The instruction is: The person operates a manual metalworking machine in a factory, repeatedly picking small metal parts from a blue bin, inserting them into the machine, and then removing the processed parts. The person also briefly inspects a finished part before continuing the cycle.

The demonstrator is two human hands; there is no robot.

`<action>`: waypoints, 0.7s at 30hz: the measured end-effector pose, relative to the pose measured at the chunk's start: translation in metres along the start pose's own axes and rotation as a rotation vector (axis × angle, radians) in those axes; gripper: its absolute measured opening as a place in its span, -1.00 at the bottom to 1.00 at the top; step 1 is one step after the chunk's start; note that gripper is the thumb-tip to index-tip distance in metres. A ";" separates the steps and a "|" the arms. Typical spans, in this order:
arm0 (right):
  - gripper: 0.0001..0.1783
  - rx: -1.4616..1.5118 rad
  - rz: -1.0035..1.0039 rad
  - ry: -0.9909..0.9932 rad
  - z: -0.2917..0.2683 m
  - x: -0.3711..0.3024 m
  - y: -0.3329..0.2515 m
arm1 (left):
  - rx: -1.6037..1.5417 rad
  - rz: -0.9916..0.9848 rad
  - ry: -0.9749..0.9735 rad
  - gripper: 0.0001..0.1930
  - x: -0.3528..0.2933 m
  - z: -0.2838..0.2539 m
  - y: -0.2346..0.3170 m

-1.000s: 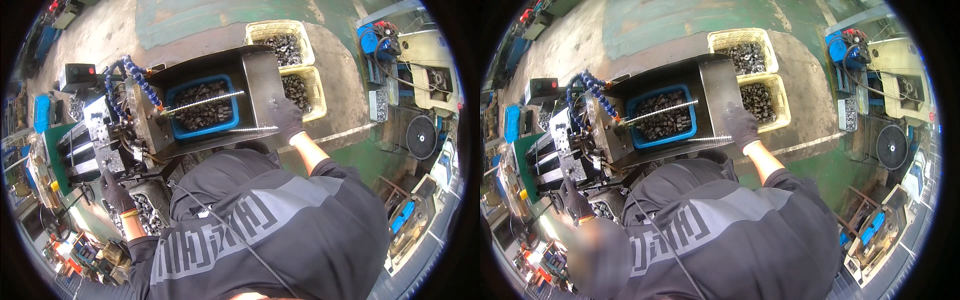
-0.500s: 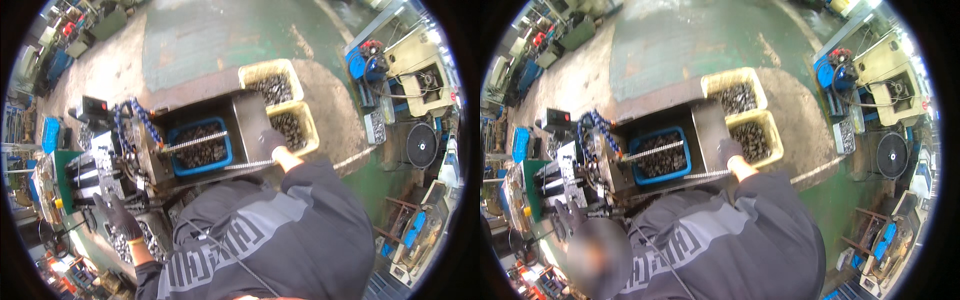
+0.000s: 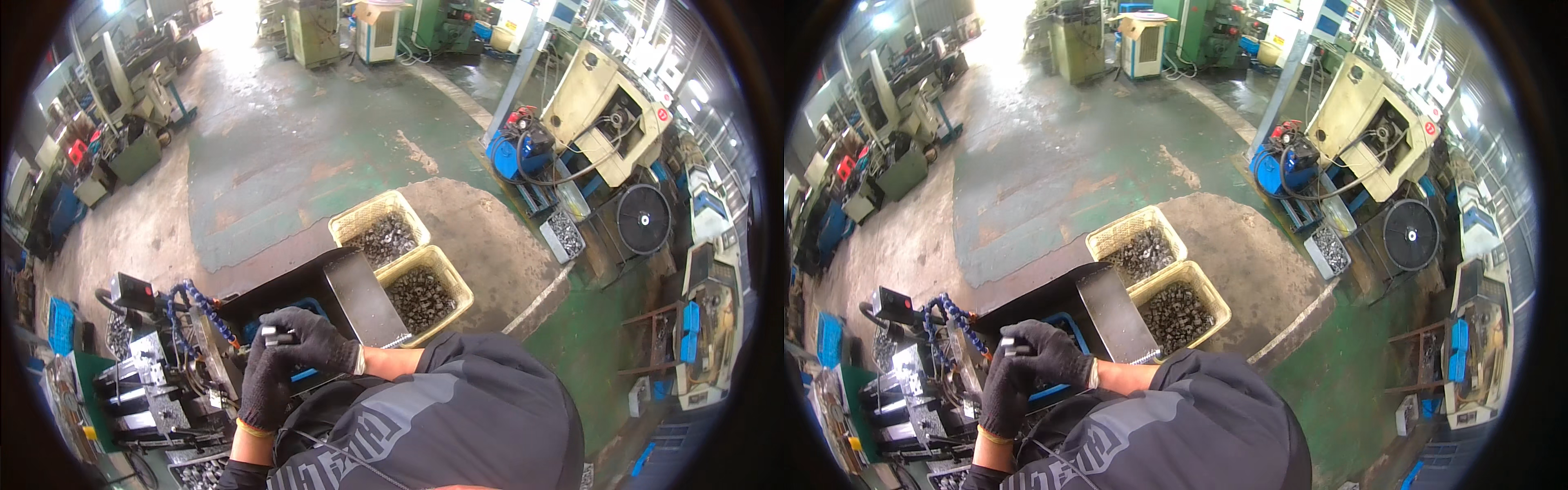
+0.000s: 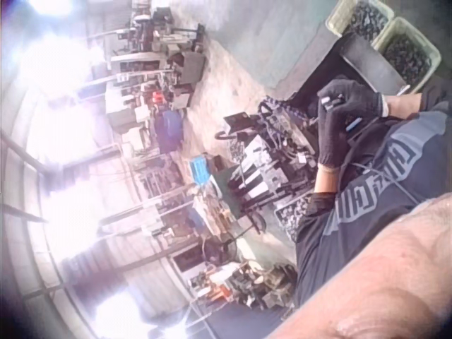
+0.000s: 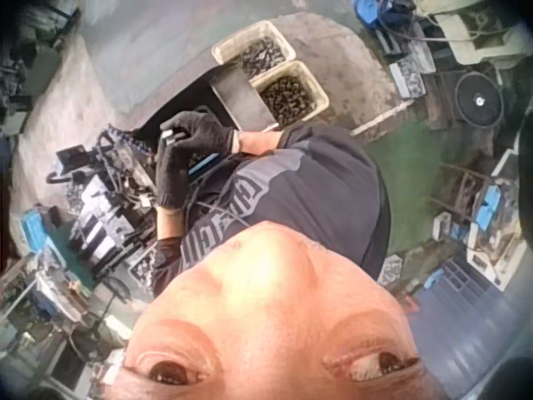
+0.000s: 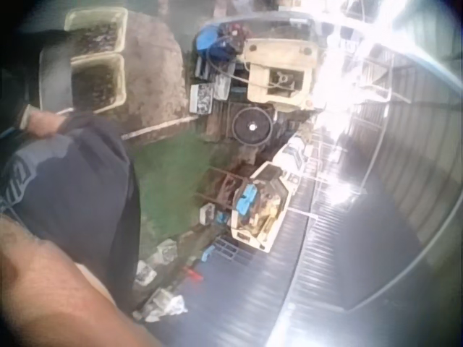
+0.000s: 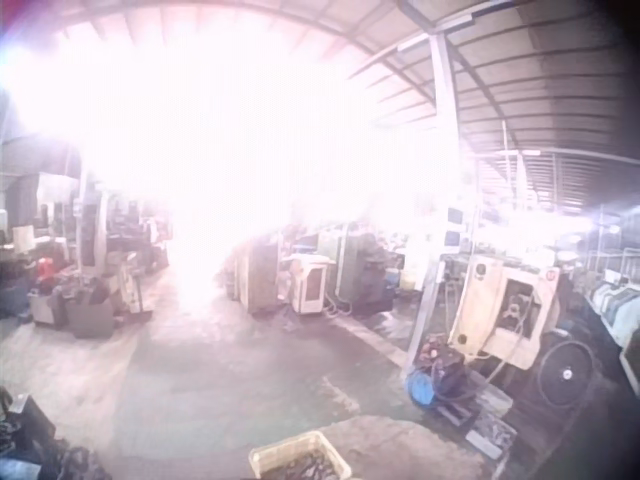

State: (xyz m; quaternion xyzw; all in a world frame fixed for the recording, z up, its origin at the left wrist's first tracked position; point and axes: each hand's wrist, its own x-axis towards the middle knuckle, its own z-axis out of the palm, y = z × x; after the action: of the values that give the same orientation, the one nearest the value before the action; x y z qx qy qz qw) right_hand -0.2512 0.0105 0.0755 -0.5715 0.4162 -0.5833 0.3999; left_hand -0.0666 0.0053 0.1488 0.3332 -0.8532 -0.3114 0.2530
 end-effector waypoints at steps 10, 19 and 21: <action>-0.48 -0.268 -0.384 -0.029 -0.015 0.020 -0.022 | -1.080 -0.602 0.158 -0.58 0.030 0.003 0.012; -0.54 -0.584 0.204 0.061 -0.053 -0.062 0.092 | 0.401 0.316 0.598 -0.26 0.087 -0.135 0.026; -0.51 -0.748 0.256 -0.016 -0.067 -0.097 0.124 | 0.542 0.365 0.704 -0.27 0.104 -0.159 0.031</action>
State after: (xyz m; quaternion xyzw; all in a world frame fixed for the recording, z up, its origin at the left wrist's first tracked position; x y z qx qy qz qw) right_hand -0.3172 0.0623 -0.0742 -0.6258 0.6648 -0.3322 0.2368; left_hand -0.0450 -0.1095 0.3015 0.3170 -0.8106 0.1037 0.4813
